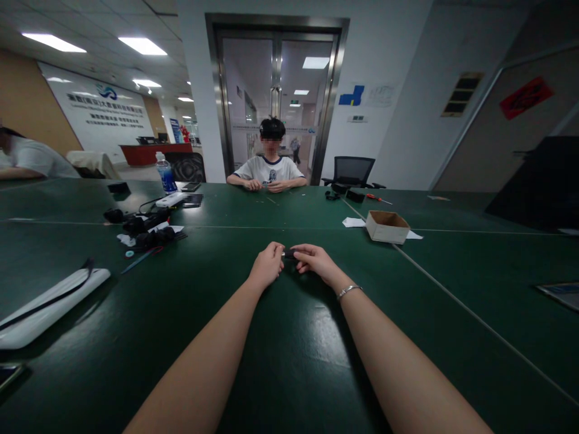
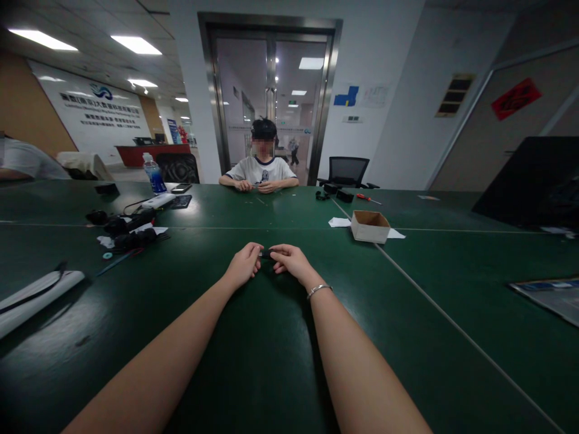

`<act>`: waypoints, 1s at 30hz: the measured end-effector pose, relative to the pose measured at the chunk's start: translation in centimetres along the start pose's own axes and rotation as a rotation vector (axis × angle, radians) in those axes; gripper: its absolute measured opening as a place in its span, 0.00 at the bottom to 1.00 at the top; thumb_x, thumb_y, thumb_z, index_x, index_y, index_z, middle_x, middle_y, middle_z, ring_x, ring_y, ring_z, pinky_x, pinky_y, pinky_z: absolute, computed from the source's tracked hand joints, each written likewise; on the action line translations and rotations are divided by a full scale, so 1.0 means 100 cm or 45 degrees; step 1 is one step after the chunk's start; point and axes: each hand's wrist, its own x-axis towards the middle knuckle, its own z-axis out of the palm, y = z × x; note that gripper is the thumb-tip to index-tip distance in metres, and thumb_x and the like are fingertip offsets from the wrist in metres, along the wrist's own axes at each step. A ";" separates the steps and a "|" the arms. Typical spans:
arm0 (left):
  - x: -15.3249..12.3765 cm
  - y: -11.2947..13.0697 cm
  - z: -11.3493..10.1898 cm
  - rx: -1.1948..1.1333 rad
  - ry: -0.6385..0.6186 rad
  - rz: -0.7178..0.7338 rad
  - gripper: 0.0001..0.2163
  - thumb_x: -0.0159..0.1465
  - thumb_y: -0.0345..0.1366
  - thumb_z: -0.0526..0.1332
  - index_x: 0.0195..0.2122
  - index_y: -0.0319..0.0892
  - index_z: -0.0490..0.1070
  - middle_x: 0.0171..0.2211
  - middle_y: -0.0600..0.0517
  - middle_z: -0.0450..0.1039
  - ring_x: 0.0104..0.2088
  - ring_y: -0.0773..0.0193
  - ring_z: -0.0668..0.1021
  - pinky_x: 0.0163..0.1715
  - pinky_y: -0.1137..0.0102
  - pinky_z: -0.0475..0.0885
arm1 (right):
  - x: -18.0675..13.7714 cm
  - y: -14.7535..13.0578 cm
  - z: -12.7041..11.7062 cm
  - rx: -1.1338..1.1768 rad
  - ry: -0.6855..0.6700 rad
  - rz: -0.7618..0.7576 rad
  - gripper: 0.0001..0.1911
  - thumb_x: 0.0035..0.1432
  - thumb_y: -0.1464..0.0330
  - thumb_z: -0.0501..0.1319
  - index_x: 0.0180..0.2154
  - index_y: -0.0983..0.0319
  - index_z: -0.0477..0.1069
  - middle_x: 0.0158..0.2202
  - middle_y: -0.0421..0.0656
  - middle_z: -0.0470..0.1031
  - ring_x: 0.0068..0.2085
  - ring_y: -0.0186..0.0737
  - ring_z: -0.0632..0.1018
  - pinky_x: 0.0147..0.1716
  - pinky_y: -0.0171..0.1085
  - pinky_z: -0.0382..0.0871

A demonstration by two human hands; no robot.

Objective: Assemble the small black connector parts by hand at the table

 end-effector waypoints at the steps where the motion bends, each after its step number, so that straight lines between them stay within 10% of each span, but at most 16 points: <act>1: 0.001 -0.001 0.000 0.021 -0.006 0.006 0.14 0.66 0.41 0.46 0.44 0.44 0.67 0.23 0.55 0.66 0.19 0.71 0.69 0.17 0.79 0.62 | 0.000 0.000 0.000 -0.006 -0.001 -0.003 0.09 0.57 0.78 0.61 0.41 0.67 0.73 0.36 0.46 0.76 0.23 0.28 0.75 0.19 0.25 0.73; 30: 0.005 -0.006 -0.001 -0.135 -0.048 0.006 0.13 0.65 0.38 0.50 0.48 0.43 0.66 0.26 0.54 0.67 0.22 0.71 0.70 0.17 0.81 0.63 | 0.000 0.001 -0.002 0.009 -0.019 -0.008 0.10 0.57 0.78 0.62 0.42 0.66 0.73 0.31 0.43 0.75 0.22 0.28 0.74 0.20 0.26 0.74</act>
